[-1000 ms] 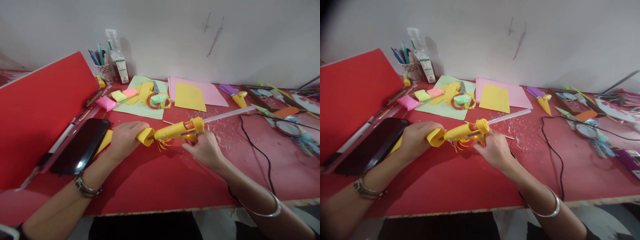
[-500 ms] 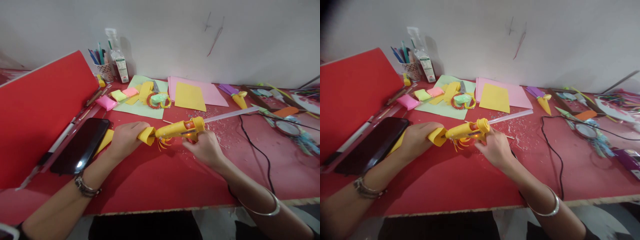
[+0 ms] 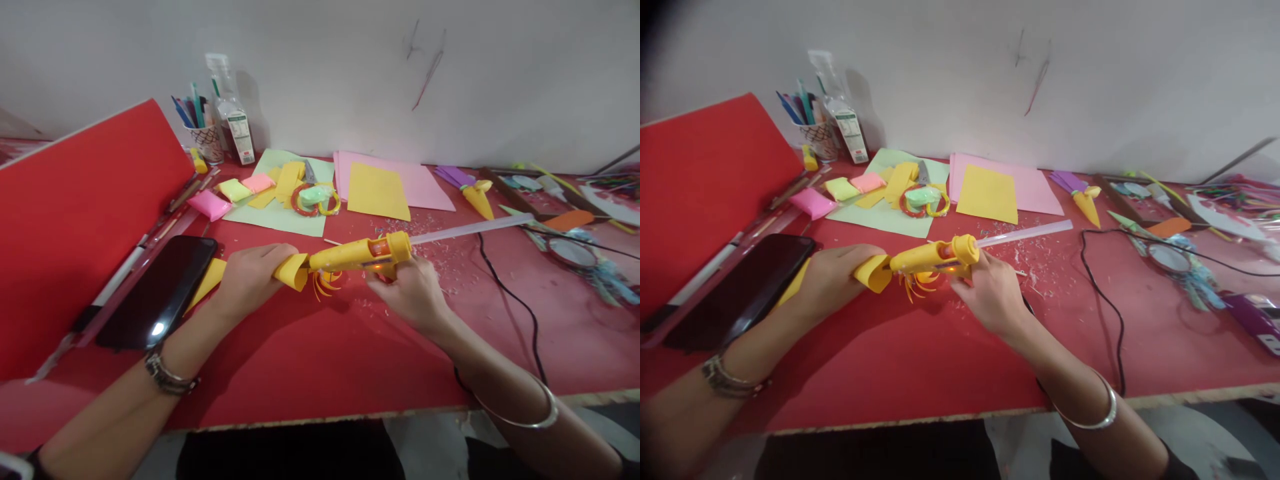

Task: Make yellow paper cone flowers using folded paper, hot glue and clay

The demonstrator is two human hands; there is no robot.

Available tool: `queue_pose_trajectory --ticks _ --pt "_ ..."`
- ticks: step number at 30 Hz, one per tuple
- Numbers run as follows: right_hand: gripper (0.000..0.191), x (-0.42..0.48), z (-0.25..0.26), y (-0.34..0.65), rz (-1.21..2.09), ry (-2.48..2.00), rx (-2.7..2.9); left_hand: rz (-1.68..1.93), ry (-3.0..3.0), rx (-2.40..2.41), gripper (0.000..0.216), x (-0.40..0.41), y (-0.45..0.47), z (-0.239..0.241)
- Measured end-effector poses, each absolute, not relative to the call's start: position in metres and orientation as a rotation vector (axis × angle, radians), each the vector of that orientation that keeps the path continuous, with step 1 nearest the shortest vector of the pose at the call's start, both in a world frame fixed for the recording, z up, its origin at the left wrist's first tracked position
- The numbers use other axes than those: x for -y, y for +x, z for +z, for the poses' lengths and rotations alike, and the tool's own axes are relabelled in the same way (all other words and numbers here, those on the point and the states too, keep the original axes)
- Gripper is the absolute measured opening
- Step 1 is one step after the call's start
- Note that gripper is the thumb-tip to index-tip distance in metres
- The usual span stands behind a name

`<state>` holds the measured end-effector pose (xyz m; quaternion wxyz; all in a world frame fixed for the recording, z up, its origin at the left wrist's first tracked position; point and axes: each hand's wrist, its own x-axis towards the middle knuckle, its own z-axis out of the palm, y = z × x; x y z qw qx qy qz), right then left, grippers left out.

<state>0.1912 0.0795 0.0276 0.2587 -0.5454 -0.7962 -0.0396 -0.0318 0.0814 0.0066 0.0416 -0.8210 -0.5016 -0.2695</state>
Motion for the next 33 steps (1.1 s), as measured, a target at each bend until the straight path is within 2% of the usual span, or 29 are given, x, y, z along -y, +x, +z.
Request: queue_pose_trajectory --ticks 17,28,33 --pt "0.018 -0.0782 0.0244 0.1939 -0.492 -1.233 2.176 -0.632 -2.534 1.799 0.018 -0.0824 -0.0277 0.0112" --pt "0.013 -0.0784 0.0270 0.1959 -0.452 -1.104 2.216 -0.502 -2.539 1.904 0.017 -0.0828 -0.0258 0.0152" --pt "0.008 -0.0798 0.0244 0.1995 -0.546 -1.065 2.193 -0.478 -2.529 1.961 0.017 -0.0830 -0.0252 0.0159"
